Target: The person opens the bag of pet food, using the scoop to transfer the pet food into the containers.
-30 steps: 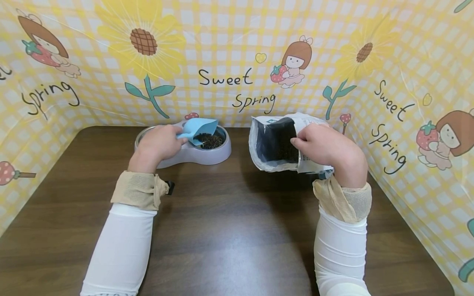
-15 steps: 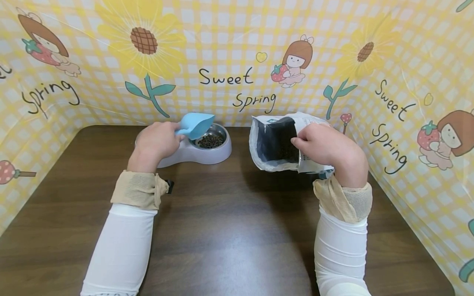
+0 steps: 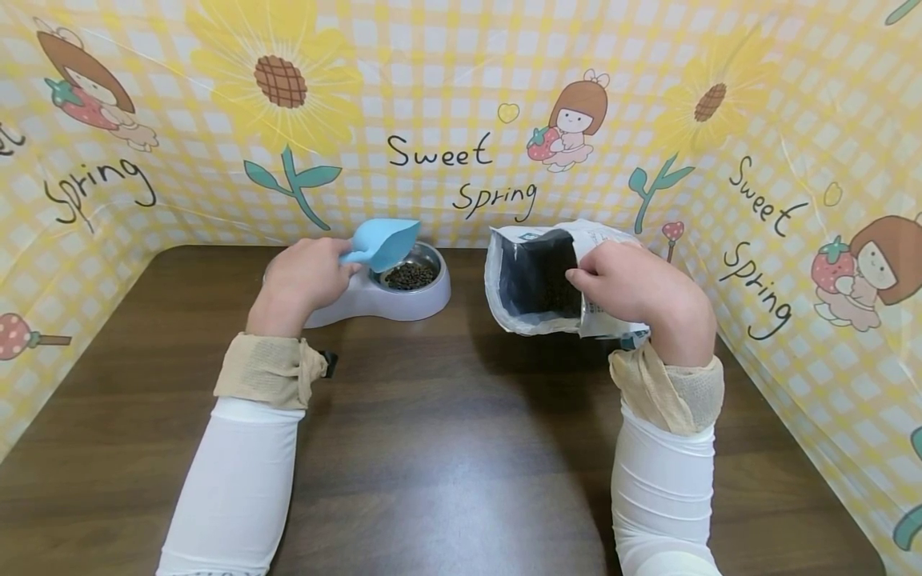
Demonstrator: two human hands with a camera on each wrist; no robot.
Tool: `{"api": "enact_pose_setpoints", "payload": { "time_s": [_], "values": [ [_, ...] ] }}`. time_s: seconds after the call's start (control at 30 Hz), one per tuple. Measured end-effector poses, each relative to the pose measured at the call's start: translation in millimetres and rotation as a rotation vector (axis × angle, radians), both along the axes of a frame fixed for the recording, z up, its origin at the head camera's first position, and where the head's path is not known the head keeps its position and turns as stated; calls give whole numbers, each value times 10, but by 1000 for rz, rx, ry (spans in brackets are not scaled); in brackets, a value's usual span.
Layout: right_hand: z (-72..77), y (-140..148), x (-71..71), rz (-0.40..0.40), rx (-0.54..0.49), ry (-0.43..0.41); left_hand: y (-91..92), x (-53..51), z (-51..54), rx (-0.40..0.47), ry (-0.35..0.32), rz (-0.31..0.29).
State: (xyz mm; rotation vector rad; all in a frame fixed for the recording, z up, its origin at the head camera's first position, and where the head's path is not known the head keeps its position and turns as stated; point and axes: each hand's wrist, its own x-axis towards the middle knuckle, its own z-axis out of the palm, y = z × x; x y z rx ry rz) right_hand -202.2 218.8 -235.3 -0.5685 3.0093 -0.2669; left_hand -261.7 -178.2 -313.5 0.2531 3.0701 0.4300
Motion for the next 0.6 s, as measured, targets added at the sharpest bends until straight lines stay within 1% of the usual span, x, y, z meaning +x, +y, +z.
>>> {"api": "enact_pose_setpoints", "payload": {
  "time_s": [0.17,0.27,0.43,0.6],
  "values": [
    [9,-4,15,1,-5,-3,-30,4,0,81,15,-31],
    [11,-5,20,-3,-9,-8,-53,10,26,141,7,-57],
    [12,0,18,-7,-8,-12,-72,61,113,248,-21,-77],
    [4,6,3,1,-12,-7,-82,123,199,318,-58,-109]
  ]
}}
